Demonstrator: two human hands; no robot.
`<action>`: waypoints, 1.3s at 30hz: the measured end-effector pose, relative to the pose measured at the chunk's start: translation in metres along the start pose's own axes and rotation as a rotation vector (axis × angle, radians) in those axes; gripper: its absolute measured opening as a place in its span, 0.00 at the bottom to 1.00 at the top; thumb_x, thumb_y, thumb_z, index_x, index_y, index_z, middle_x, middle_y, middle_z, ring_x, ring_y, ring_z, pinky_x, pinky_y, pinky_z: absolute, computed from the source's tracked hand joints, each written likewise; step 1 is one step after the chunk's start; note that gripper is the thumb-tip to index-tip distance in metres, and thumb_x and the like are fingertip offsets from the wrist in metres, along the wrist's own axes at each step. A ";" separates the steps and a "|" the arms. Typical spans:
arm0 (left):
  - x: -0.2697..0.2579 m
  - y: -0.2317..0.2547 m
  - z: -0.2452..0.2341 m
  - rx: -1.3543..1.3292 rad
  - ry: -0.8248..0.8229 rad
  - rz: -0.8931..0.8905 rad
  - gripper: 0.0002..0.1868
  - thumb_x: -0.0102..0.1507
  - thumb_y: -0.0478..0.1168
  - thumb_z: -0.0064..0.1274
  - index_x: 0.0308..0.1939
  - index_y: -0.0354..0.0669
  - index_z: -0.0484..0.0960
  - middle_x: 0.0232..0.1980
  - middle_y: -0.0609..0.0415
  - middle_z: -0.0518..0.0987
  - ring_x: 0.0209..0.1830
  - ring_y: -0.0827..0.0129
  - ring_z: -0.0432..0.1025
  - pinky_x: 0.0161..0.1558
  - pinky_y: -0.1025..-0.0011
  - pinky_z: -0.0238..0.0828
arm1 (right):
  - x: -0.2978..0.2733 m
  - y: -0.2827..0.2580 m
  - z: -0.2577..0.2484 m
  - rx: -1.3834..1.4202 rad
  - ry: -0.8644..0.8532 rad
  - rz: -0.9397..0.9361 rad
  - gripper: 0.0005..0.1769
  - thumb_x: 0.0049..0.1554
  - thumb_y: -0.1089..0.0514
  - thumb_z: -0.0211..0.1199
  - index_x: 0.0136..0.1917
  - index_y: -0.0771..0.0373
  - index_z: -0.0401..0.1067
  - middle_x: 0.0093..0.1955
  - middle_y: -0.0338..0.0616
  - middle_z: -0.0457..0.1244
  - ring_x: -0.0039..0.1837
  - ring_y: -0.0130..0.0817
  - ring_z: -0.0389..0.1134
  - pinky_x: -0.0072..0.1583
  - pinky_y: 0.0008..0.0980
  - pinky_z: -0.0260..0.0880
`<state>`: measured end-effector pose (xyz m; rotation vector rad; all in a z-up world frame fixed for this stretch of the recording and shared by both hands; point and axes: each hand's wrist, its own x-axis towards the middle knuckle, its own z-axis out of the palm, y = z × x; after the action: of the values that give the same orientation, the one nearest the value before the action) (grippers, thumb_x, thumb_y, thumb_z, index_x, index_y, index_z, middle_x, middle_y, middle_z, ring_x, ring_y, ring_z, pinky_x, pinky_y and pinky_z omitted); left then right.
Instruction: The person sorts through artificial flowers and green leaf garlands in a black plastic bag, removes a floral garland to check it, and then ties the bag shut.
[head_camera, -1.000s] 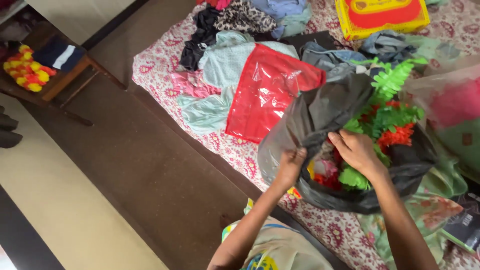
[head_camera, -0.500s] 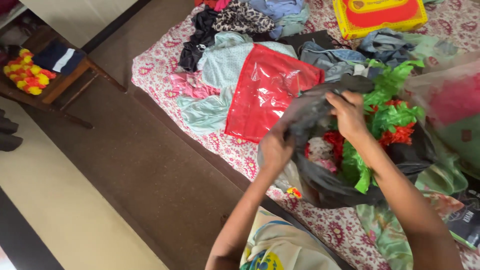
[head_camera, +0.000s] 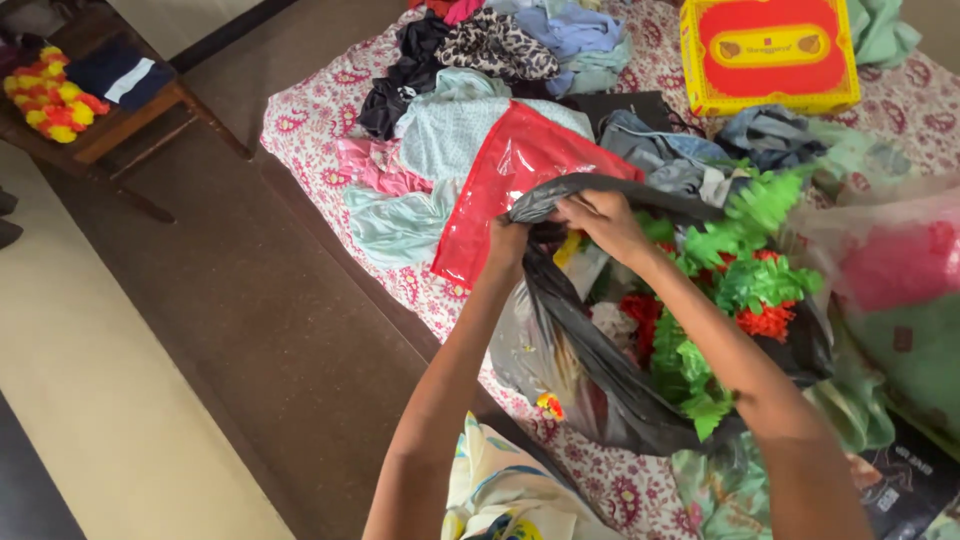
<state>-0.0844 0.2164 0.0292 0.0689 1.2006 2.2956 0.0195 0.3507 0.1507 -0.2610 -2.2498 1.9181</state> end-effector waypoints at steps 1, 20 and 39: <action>-0.001 0.005 -0.003 0.006 0.016 -0.009 0.11 0.64 0.26 0.44 0.41 0.31 0.84 0.34 0.47 0.82 0.25 0.66 0.76 0.25 0.67 0.74 | 0.000 0.019 -0.012 -0.035 -0.022 -0.072 0.15 0.64 0.50 0.60 0.49 0.65 0.77 0.40 0.31 0.68 0.43 0.22 0.70 0.46 0.25 0.70; -0.011 0.071 0.082 1.414 -0.297 0.140 0.40 0.44 0.58 0.71 0.54 0.43 0.77 0.39 0.42 0.83 0.42 0.48 0.80 0.43 0.56 0.74 | -0.043 0.077 -0.033 -1.736 -0.271 -0.492 0.13 0.48 0.65 0.60 0.46 0.73 0.76 0.41 0.57 0.68 0.43 0.46 0.72 0.39 0.40 0.72; 0.050 -0.019 0.043 0.429 -0.028 -0.145 0.11 0.62 0.33 0.47 0.41 0.27 0.83 0.30 0.43 0.85 0.25 0.57 0.81 0.26 0.61 0.76 | -0.072 0.065 -0.053 -1.433 -0.340 -0.179 0.07 0.41 0.62 0.60 0.24 0.60 0.74 0.31 0.55 0.67 0.36 0.48 0.72 0.38 0.47 0.70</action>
<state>-0.1057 0.2813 0.0302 0.1635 1.6087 1.8754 0.1037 0.3940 0.0938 0.1313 -3.2541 -0.0375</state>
